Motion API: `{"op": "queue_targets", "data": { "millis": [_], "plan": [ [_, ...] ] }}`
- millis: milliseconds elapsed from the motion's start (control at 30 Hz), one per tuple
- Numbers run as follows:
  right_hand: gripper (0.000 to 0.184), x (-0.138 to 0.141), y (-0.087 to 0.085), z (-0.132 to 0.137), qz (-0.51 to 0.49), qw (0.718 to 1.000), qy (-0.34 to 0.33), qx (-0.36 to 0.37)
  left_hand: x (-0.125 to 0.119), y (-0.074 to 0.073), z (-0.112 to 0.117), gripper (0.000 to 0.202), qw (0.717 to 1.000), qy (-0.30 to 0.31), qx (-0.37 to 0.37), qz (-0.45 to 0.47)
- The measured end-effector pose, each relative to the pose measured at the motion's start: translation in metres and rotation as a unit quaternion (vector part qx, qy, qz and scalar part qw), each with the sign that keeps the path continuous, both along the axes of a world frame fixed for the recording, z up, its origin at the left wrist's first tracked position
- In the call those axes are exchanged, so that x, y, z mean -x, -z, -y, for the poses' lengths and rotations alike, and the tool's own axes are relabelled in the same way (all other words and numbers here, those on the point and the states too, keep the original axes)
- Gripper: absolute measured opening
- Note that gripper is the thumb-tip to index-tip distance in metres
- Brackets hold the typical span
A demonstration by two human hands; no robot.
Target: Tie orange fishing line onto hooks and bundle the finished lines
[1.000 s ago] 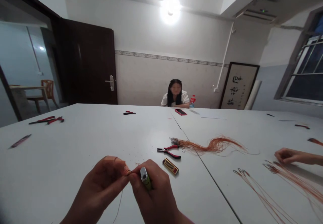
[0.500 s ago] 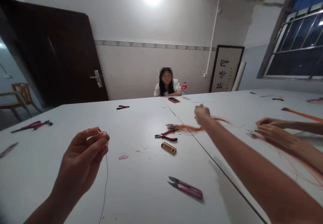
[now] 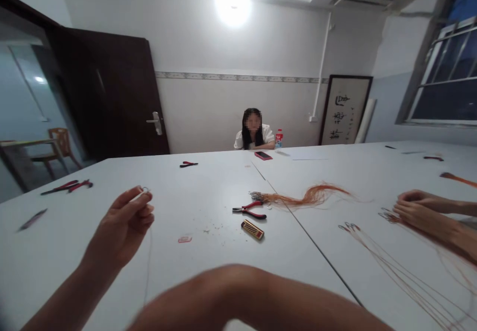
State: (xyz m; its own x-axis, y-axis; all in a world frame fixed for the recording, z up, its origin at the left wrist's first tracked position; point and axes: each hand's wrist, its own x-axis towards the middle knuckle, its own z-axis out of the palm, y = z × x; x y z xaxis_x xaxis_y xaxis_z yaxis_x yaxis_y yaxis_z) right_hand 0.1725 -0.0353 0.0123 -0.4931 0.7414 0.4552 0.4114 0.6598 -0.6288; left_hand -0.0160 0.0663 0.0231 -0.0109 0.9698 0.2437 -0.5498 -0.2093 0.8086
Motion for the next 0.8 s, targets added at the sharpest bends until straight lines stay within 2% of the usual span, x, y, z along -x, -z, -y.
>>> {"op": "queue_targets", "data": {
  "millis": [67,100,133,200,300,367,400,433,533,633,733,800],
  "plan": [
    [0.020,0.003,0.002,0.013,0.066,0.992,-0.093,0.061,-0.004,0.003,0.007,0.023,1.000,0.003,0.001,-0.005],
    [0.027,-0.002,0.003,0.017,0.099,0.986,-0.096,0.096,-0.007,0.005,0.012,0.024,1.000,0.005,0.002,-0.010],
    [0.034,-0.011,0.004,0.019,0.129,0.982,-0.067,0.123,-0.009,0.007,0.016,0.024,1.000,0.008,0.004,-0.016],
    [0.036,-0.035,0.004,0.013,0.146,0.981,0.075,0.106,-0.015,0.011,0.025,0.024,0.999,0.019,0.009,-0.029],
    [0.028,-0.063,-0.002,-0.009,0.068,0.954,0.289,-0.033,-0.021,0.016,0.037,0.021,0.998,0.041,0.016,-0.051],
    [0.030,-0.065,-0.009,-0.019,0.009,0.922,0.372,-0.107,-0.024,0.020,0.042,0.019,0.996,0.054,0.022,-0.067],
    [0.031,-0.060,-0.011,-0.022,-0.020,0.915,0.385,-0.119,-0.024,0.022,0.044,0.018,0.995,0.059,0.026,-0.077],
    [0.031,-0.052,-0.013,-0.022,-0.052,0.917,0.379,-0.109,-0.025,0.023,0.046,0.018,0.994,0.063,0.029,-0.088],
    [0.025,-0.021,-0.010,-0.015,-0.136,0.943,0.303,-0.020,-0.026,0.028,0.049,0.018,0.990,0.077,0.024,-0.117],
    [0.022,0.001,-0.001,-0.009,-0.139,0.958,0.249,0.040,-0.028,0.031,0.051,0.017,0.987,0.094,0.004,-0.131],
    [0.022,0.009,0.006,-0.009,-0.141,0.968,0.198,0.057,-0.030,0.035,0.051,0.017,0.985,0.109,-0.005,-0.137],
    [0.015,0.011,0.009,-0.011,-0.153,0.973,0.170,0.032,-0.031,0.036,0.051,0.018,0.984,0.115,-0.006,-0.136]
  ]
}}
